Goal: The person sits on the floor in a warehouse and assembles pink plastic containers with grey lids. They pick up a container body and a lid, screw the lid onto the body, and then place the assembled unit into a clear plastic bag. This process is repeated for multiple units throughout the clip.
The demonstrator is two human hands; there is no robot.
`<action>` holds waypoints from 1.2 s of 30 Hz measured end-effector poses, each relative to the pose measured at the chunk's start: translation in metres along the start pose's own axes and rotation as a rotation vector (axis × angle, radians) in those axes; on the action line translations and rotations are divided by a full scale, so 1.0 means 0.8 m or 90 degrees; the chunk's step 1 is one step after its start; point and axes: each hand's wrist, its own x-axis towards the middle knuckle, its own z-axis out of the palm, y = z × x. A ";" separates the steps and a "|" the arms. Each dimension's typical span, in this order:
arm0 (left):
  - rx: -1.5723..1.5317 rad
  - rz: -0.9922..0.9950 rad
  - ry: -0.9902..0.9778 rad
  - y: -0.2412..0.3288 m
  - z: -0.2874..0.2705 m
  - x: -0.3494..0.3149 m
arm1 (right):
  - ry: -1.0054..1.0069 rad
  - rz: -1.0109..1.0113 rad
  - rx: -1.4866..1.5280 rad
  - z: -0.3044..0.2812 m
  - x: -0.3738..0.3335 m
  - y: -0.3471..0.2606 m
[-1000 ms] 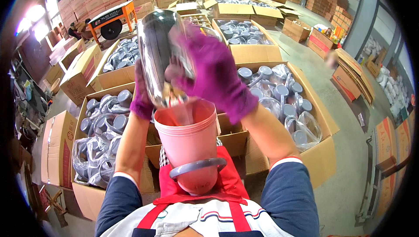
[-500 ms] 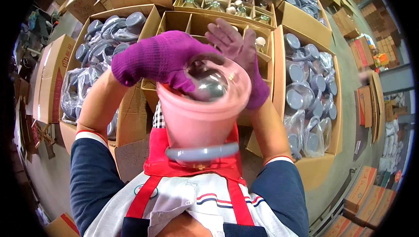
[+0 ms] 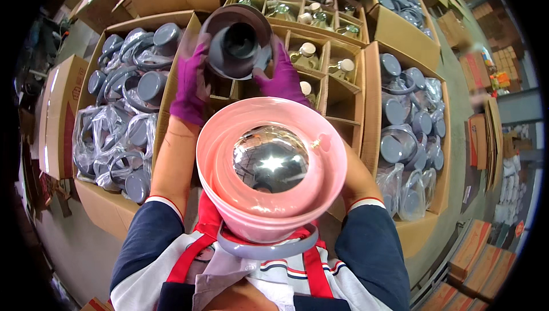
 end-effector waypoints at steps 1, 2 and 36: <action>0.071 -0.047 -0.025 0.015 0.015 0.000 | 0.026 -0.122 -0.230 -0.006 0.010 -0.029; 0.143 -0.093 -0.048 0.027 0.031 -0.004 | 0.055 -0.241 -0.461 -0.013 0.020 -0.059; 0.837 0.480 -0.530 0.161 0.143 -0.199 | 0.082 -0.295 0.101 -0.122 -0.131 -0.179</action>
